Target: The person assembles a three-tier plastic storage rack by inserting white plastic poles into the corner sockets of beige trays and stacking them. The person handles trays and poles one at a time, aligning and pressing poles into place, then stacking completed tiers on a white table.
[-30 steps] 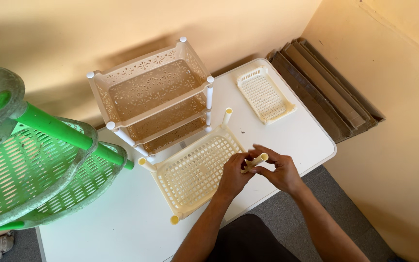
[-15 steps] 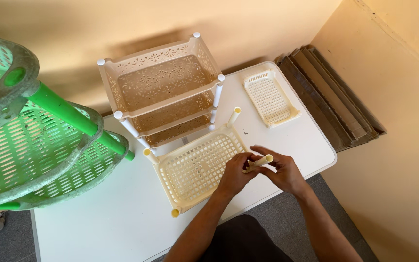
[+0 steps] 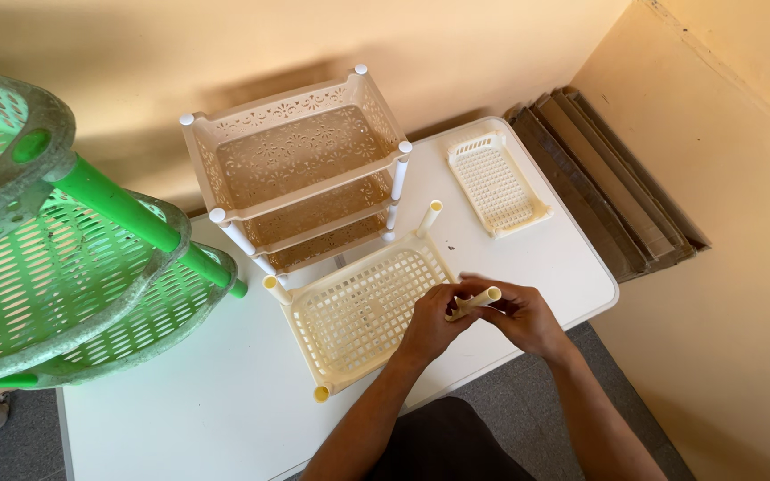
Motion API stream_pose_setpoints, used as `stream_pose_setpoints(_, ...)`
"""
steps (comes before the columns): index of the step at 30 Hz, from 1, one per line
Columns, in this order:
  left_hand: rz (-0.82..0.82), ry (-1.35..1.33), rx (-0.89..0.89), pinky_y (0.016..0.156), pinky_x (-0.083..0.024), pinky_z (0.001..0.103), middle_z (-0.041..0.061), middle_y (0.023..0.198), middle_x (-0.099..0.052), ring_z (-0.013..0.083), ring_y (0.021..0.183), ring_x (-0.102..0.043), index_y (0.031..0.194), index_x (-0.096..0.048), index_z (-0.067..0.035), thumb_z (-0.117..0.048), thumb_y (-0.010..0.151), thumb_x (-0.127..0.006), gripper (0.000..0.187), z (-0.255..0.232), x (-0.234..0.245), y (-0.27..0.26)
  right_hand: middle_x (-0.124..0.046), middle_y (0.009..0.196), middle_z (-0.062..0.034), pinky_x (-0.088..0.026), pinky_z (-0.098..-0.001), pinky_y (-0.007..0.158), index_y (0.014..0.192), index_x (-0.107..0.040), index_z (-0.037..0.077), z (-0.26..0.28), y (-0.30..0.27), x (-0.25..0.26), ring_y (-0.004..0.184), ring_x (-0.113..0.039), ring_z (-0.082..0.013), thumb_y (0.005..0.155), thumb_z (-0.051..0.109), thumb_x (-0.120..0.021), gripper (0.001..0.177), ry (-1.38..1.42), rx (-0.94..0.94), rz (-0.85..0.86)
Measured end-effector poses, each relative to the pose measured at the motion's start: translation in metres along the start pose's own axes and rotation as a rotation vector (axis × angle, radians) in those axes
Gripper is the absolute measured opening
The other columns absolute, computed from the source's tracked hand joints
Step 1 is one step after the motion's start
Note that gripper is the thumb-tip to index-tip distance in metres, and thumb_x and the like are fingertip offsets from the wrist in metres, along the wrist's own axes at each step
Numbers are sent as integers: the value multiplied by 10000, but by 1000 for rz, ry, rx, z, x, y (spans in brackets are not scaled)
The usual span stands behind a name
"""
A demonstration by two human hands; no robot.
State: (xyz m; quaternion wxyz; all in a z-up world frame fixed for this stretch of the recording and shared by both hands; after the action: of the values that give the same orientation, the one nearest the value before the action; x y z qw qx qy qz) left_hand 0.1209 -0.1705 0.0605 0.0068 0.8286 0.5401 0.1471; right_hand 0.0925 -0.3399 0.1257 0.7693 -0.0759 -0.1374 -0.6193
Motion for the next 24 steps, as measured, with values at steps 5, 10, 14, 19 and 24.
stream_pose_setpoints(5, 1, 9, 5, 756, -620, 323, 133, 1081, -703, 223, 881, -732, 1147, -679, -9, -225, 857, -843, 398, 1, -1, 1, -819, 1041, -71, -637, -317, 850, 1133, -756, 58, -14, -5, -12, 974, -804, -194, 846, 131, -775, 297, -349, -130, -200)
stream_pose_setpoints(10, -15, -17, -33, 768, -620, 316, 137, 1100, -703, 218, 894, -733, 1160, -671, -4, -197, 846, -828, 401, 3, 1, -1, -798, 1038, -89, -637, -330, 883, 1149, -722, 28, -12, -15, -32, 1015, -781, -199, 819, 132, -810, 357, -336, -79, -418)
stream_pose_setpoints(14, -6, 51, -19, 752, -604, 326, 145, 1052, -716, 232, 865, -726, 1113, -684, -4, -185, 848, -855, 364, 3, 1, 0, -795, 1085, -96, -649, -340, 920, 1184, -716, 31, -9, -1, -5, 1027, -775, -226, 829, 88, -756, 362, -134, -126, -74)
stream_pose_setpoints(19, -2, 0, 7, 774, -616, 310, 138, 1091, -707, 218, 906, -737, 1148, -678, -18, -190, 855, -841, 377, 0, 1, 0, -822, 1046, -69, -628, -313, 872, 1128, -770, 57, -11, -3, -10, 998, -800, -194, 836, 83, -770, 293, -350, -157, -156)
stream_pose_setpoints(24, -9, -7, -29, 793, -620, 311, 145, 1112, -704, 218, 927, -736, 1171, -677, -13, -171, 850, -824, 387, 1, 1, -2, -811, 1021, -82, -642, -319, 842, 1161, -743, 40, -9, -17, -38, 964, -806, -204, 839, 89, -795, 330, -261, -80, -462)
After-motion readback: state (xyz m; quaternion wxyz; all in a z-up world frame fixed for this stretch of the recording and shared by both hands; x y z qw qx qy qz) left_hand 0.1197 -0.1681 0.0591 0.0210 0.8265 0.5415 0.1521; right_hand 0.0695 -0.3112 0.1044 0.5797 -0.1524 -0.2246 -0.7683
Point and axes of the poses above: each hand's wrist, its own y-axis towards the middle knuckle, its own x-axis out of the back of the hand, z = x × y, the point moved 2 cm from there along y, towards the middle knuckle
